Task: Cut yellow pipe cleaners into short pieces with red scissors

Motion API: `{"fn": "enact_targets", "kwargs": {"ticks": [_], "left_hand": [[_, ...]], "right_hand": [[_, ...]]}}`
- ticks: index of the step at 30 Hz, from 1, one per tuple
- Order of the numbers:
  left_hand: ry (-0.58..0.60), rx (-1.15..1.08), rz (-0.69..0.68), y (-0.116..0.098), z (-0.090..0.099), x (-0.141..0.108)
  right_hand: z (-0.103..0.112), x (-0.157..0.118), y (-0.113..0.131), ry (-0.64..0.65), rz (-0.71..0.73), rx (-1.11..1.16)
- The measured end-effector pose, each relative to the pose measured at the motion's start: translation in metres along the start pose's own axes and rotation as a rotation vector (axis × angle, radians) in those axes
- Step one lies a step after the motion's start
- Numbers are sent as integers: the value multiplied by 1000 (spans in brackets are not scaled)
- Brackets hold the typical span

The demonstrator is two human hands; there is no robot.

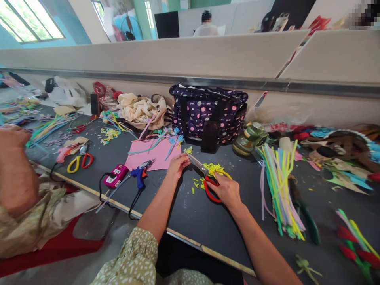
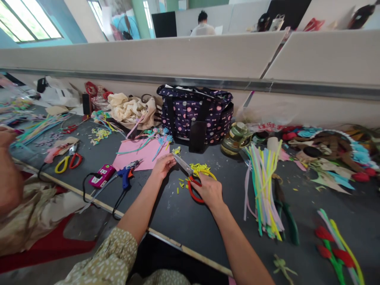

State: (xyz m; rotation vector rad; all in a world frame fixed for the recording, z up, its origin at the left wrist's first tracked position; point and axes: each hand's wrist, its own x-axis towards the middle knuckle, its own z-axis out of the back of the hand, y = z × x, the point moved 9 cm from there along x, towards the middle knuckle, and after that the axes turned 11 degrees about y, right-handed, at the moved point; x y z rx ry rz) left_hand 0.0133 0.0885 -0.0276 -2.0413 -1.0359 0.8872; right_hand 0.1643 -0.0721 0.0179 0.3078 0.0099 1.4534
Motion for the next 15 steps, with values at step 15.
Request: {"fn": "enact_targets", "kwargs": {"ticks": [15], "left_hand": [[-17, 11, -4, -1, 4, 0]], "right_hand": [[0, 1, 4, 54, -15, 17]]}}
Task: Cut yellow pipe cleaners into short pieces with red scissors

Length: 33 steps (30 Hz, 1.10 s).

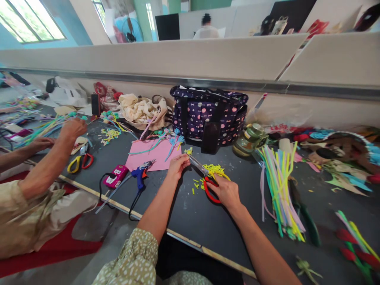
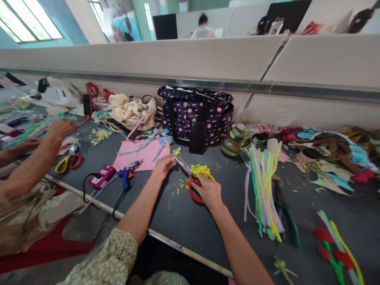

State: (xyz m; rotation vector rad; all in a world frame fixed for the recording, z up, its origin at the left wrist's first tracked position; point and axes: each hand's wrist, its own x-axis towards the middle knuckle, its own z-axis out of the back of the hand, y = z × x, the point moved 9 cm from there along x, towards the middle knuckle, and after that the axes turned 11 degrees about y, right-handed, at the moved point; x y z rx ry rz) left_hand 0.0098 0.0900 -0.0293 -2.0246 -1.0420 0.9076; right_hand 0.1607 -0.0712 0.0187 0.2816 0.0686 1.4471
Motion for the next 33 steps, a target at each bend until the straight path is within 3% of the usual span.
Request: {"fn": "enact_targets", "kwargs": {"ticks": [6, 12, 33], "left_hand": [[4, -19, 10, 4, 3, 4], [31, -54, 9, 5, 3, 6], [46, -97, 20, 4, -3, 3]], "right_hand": [[-5, 2, -5, 27, -54, -21], [4, 4, -4, 27, -129, -39], [0, -2, -7, -81, -18, -20]]}}
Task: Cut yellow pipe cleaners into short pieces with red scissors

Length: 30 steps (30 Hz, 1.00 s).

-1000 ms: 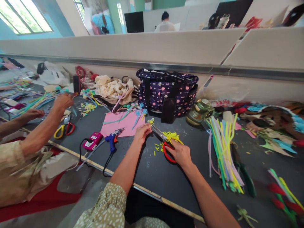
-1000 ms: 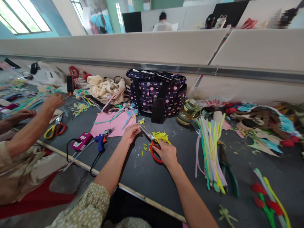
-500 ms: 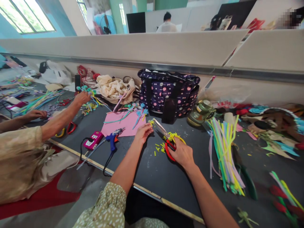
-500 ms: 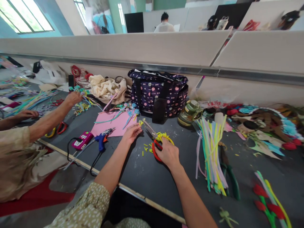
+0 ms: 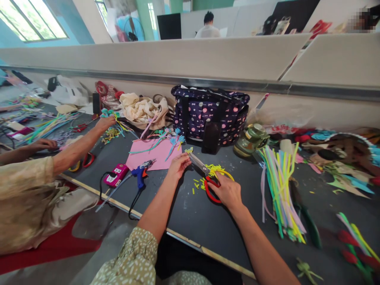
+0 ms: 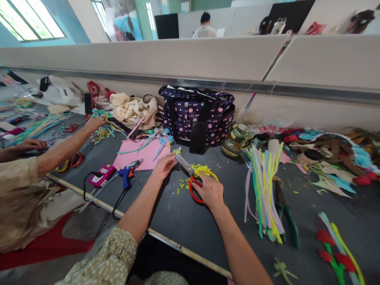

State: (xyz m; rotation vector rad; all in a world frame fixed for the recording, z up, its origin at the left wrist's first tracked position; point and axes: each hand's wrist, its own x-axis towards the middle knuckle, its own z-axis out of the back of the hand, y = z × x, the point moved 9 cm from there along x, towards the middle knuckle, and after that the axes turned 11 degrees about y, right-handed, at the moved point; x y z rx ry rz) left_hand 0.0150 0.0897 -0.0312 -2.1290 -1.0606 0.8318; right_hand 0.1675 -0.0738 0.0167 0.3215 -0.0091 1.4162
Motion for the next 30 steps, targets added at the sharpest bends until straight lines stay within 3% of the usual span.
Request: {"fn": "enact_targets", "kwargs": {"ticks": [22, 30], "left_hand": [[2, 16, 3, 1, -2, -1], [10, 32, -34, -4, -4, -2]], "right_hand": [[-5, 1, -2, 91, -14, -2], [9, 4, 1, 58, -99, 14]]}}
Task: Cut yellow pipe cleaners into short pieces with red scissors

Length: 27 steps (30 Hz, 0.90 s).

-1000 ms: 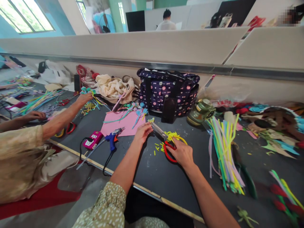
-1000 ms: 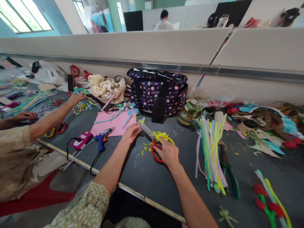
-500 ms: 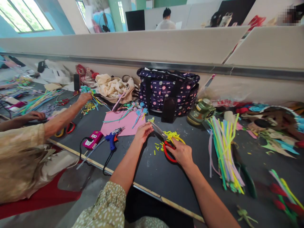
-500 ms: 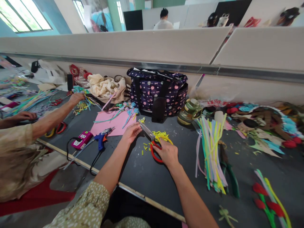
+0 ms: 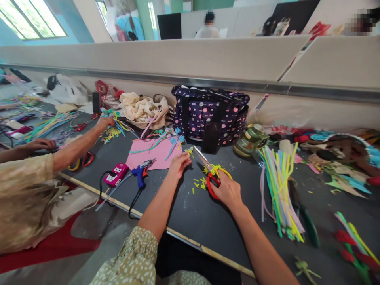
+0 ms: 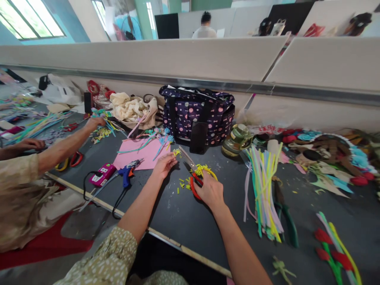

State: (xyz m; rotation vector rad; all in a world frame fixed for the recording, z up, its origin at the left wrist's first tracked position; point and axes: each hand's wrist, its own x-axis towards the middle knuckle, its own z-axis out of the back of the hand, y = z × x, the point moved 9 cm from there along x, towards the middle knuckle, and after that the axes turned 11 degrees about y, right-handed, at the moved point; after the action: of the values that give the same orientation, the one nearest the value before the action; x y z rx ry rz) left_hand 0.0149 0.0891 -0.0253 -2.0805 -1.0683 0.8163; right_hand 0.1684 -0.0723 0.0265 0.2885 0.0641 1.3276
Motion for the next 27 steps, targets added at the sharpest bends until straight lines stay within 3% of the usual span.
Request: {"fn": "enact_targets", "kwargs": {"ticks": [14, 27], "left_hand": [[4, 21, -18, 0, 0, 1], [25, -37, -20, 0, 1, 2]], "right_hand": [[-4, -4, -8, -85, 54, 14], [-8, -3, -6, -43, 55, -24]]}}
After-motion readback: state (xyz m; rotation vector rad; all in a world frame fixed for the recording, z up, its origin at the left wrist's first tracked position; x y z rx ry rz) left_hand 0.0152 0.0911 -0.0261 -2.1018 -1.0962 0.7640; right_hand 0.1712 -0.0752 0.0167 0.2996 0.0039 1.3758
